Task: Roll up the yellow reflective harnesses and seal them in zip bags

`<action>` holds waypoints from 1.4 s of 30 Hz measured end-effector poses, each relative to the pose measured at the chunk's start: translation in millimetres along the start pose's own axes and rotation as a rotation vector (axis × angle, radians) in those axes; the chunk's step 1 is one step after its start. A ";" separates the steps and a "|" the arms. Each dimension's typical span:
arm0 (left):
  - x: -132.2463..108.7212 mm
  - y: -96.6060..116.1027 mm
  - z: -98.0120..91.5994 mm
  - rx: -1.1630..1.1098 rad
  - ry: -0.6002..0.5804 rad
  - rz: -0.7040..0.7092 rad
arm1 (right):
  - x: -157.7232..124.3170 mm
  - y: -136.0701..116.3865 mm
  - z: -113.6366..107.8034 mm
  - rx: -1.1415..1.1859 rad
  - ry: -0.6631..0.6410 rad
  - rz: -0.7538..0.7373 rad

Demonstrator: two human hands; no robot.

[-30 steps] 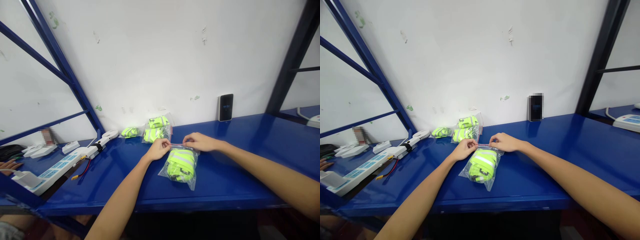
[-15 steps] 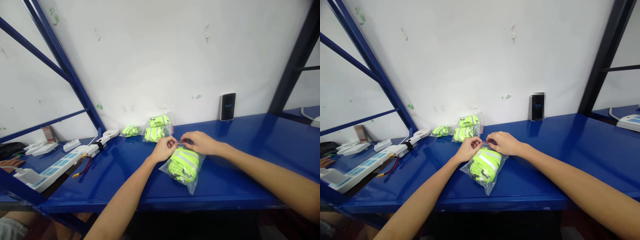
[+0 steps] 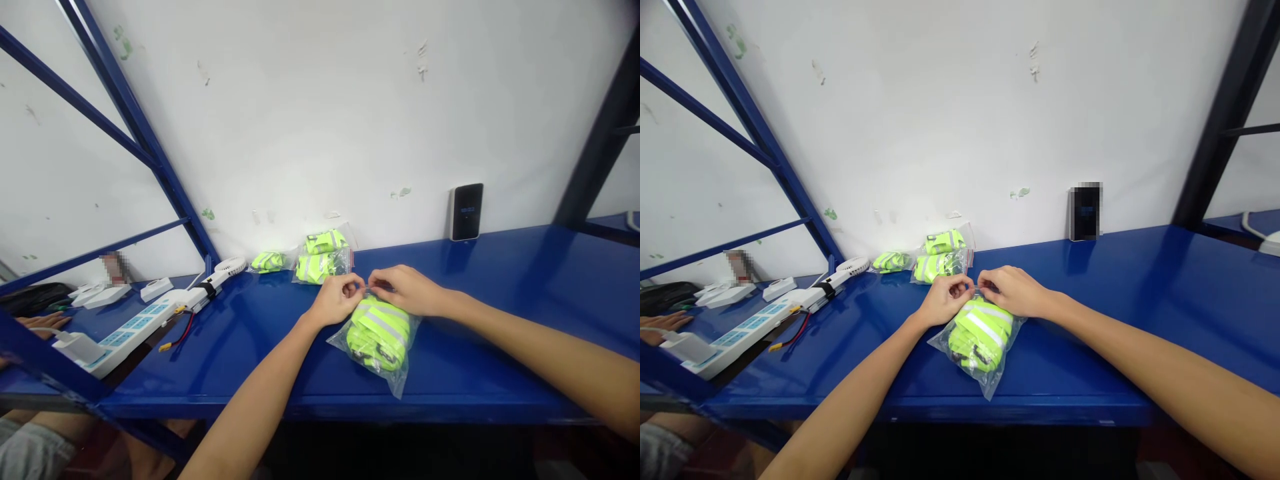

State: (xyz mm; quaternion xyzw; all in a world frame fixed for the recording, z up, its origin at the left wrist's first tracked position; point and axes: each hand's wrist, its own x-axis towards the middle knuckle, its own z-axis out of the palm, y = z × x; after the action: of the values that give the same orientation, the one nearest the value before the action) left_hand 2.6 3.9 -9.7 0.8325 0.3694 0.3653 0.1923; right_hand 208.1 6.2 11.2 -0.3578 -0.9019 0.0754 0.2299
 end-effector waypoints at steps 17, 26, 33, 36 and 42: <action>-0.9 4.9 -8.6 0.052 -0.033 0.000 | -1.1 2.8 6.2 0.075 0.029 -0.021; 0.7 2.7 -8.4 0.062 -0.039 0.019 | -1.4 0.4 6.0 0.054 0.035 -0.003; 0.4 3.3 -8.0 0.062 -0.050 0.054 | -0.7 1.0 8.3 0.074 0.063 -0.019; 0.4 3.5 -7.6 0.062 -0.058 0.065 | 0.0 2.2 10.1 0.086 0.077 -0.024; 0.7 5.3 -7.8 0.105 -0.039 0.097 | -0.5 2.4 11.0 0.129 0.103 -0.031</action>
State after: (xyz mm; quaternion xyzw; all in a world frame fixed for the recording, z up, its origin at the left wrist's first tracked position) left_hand -0.4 1.4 -1.1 0.8653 0.3435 0.3381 0.1378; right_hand 204.7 7.9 0.6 -0.3317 -0.8875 0.1111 0.2998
